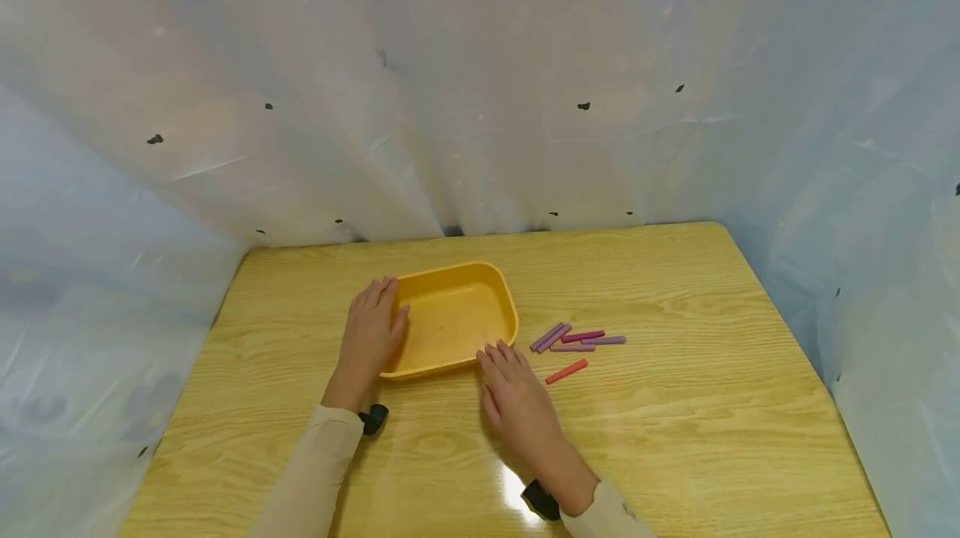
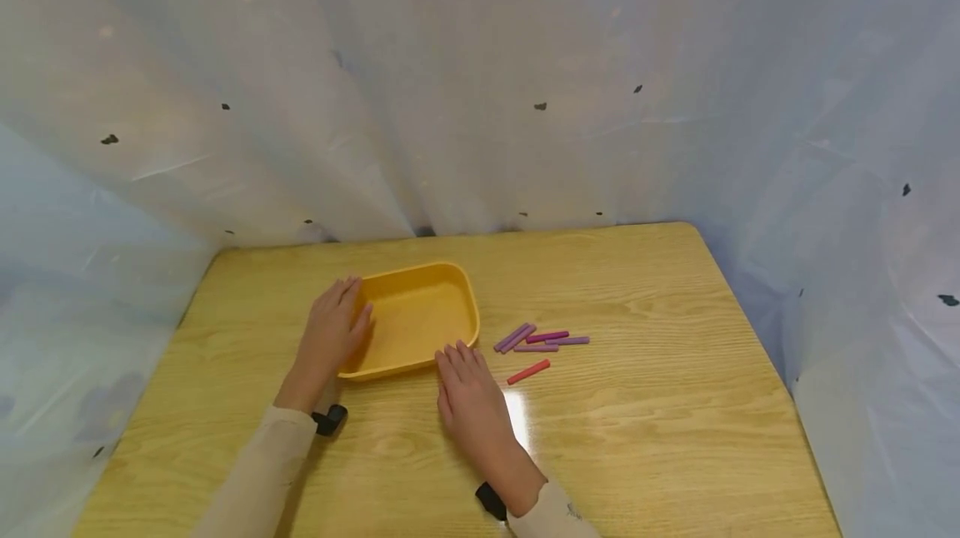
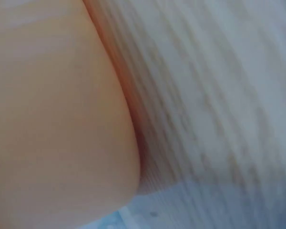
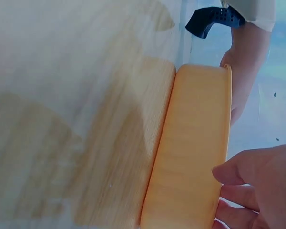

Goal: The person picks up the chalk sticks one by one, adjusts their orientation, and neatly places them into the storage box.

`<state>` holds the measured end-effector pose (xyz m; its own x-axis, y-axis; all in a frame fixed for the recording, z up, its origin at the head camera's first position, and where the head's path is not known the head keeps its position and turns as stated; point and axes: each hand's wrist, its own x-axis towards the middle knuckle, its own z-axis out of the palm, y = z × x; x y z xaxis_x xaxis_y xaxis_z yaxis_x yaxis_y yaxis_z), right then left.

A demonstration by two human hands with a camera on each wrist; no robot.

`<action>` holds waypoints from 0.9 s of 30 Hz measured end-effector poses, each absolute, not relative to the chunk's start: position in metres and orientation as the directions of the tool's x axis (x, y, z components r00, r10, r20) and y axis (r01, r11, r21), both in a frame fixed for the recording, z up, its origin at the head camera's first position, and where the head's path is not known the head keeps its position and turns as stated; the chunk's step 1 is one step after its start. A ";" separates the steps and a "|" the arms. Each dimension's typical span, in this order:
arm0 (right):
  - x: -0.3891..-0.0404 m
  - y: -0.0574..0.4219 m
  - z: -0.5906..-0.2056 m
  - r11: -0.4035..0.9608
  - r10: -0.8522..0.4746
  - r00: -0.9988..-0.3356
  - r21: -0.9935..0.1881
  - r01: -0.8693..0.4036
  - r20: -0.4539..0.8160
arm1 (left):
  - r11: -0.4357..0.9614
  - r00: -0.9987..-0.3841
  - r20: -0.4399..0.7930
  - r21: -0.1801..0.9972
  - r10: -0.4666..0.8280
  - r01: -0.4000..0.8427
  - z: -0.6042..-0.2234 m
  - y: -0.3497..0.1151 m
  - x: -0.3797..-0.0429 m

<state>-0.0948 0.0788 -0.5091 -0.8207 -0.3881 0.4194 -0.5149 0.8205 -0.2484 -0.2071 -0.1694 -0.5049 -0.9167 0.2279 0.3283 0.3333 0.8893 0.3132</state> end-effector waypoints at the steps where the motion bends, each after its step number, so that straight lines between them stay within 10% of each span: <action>1: -0.093 0.079 -0.509 0.822 -0.385 -0.822 -0.248 -0.512 0.420 | 0.888 -0.917 0.325 0.315 0.232 0.336 -0.504 -0.169 -0.206; 27: -0.047 0.075 -0.504 0.872 -0.380 -0.846 -0.161 -0.463 0.375 | 0.877 -0.870 0.384 0.239 0.309 0.417 -0.509 -0.163 -0.178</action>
<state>-0.0473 0.0746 -0.5044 -0.8459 -0.3796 0.3747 -0.4627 0.8717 -0.1615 -0.1782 -0.1631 -0.5090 -0.8700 0.3086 0.3845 0.4168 0.8770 0.2393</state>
